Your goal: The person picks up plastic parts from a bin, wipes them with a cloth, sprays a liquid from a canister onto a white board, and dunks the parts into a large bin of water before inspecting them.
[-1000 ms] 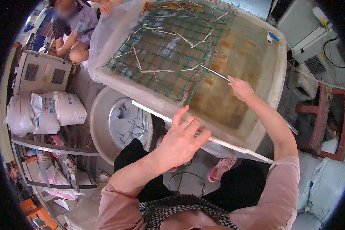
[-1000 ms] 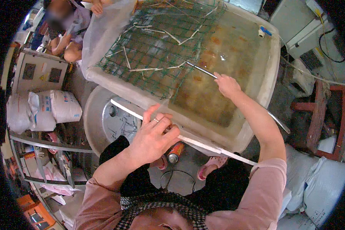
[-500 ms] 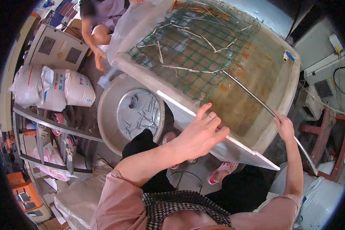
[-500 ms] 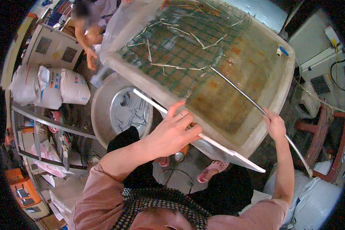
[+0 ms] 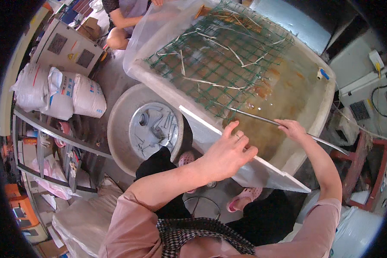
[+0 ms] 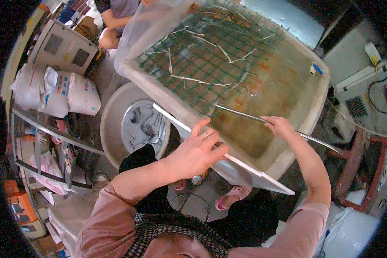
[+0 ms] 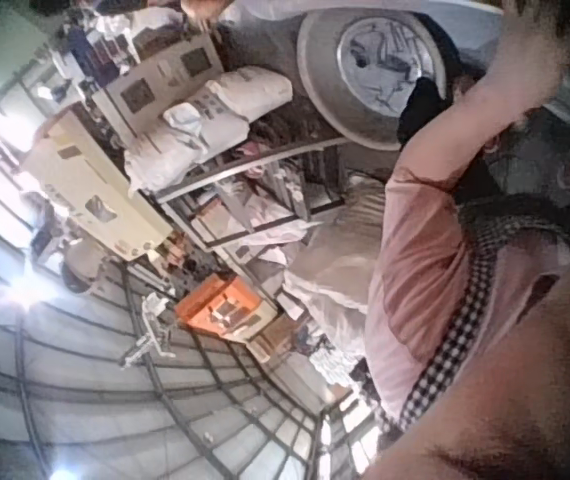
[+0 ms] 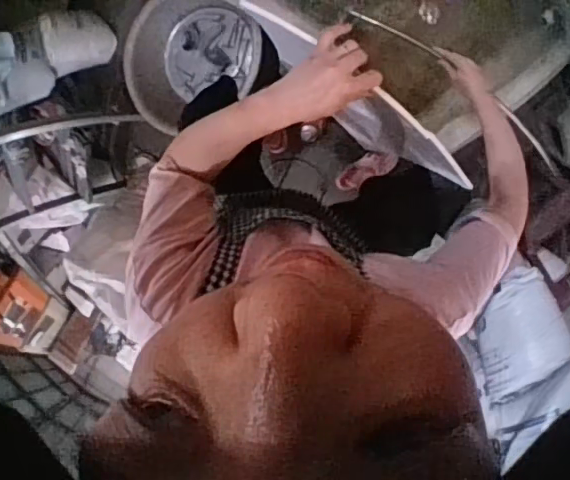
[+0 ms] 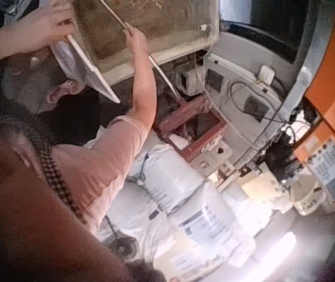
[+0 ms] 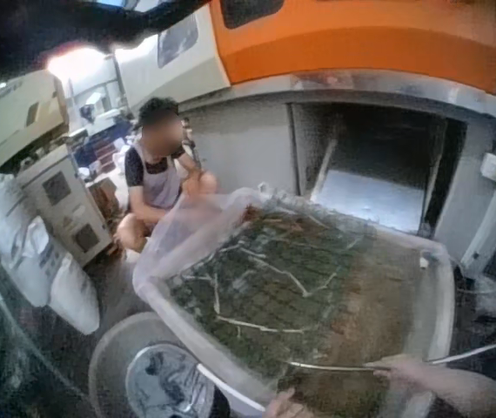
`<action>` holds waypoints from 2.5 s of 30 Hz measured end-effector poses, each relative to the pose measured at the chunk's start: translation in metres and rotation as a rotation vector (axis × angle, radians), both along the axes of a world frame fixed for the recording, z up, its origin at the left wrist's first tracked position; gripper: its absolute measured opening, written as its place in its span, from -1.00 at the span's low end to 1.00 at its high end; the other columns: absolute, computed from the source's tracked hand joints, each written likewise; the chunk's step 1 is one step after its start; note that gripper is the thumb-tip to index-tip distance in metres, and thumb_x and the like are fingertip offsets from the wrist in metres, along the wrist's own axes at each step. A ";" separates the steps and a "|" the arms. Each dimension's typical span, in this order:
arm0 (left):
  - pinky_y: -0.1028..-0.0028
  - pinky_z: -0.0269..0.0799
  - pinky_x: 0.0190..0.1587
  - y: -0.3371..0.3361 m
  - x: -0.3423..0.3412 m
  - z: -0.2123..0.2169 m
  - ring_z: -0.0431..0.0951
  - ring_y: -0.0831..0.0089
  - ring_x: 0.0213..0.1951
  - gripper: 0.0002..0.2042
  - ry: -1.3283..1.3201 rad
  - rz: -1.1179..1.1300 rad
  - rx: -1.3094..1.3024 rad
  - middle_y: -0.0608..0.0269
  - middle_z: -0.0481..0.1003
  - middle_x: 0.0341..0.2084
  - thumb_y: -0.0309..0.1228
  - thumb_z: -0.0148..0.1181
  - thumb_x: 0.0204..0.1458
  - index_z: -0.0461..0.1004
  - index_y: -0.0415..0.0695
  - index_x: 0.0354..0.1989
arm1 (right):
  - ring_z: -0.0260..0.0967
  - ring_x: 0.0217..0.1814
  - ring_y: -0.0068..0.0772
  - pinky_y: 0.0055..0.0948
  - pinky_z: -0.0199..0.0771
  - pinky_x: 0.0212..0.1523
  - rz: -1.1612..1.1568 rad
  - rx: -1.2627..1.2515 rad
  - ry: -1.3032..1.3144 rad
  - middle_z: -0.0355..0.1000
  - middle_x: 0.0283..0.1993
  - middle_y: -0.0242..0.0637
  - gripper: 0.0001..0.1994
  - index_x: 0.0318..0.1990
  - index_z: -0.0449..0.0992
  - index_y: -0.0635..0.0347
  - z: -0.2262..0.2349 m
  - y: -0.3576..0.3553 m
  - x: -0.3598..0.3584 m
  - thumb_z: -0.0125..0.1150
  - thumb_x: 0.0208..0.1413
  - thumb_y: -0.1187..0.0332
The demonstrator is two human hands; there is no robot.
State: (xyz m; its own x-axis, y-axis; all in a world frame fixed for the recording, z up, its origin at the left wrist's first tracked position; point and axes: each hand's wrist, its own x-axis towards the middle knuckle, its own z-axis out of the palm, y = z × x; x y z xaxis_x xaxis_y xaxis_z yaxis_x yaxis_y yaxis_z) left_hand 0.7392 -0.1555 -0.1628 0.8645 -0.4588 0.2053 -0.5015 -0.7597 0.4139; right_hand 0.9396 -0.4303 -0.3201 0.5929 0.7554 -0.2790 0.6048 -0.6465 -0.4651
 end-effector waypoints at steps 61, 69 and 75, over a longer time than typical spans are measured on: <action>-0.02 -0.06 0.20 -0.001 0.005 -0.019 0.38 0.09 -0.08 -0.73 -0.054 0.154 0.084 0.05 0.39 -0.38 -0.31 0.20 -0.09 0.42 -0.12 -0.22 | 0.38 -0.30 0.09 -0.14 0.38 -0.27 -0.423 -0.097 -0.523 0.44 -0.37 0.00 -0.78 -0.21 0.53 0.19 0.227 -0.133 -0.092 0.18 -0.06 0.40; -0.02 -0.07 0.20 0.003 0.001 -0.017 0.40 0.07 -0.10 -0.72 -0.079 0.153 0.070 0.04 0.40 -0.37 -0.29 0.22 -0.10 0.44 -0.11 -0.21 | 0.44 -0.24 0.07 -0.22 0.44 -0.19 -0.418 0.111 -0.385 0.46 -0.23 0.06 -0.73 -0.11 0.48 0.29 0.135 -0.080 -0.068 0.11 0.06 0.35; -0.01 -0.07 0.20 -0.001 0.002 -0.030 0.40 0.09 -0.09 -0.74 0.014 0.167 0.063 0.05 0.41 -0.37 -0.28 0.22 -0.11 0.43 -0.09 -0.25 | 0.22 -0.51 -0.40 -0.37 0.36 -0.40 -0.919 0.524 0.712 0.31 -0.51 -0.43 -0.76 -0.10 0.45 0.19 -0.011 -0.035 -0.103 -0.07 0.15 0.33</action>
State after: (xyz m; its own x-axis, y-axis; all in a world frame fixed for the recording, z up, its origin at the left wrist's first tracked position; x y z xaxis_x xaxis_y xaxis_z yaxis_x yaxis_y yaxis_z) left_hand 0.7408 -0.1561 -0.1932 0.9323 -0.3200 0.1682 -0.3606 -0.8569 0.3684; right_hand 0.8368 -0.4654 -0.3312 0.7971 0.2635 -0.5433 -0.4528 -0.3344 -0.8265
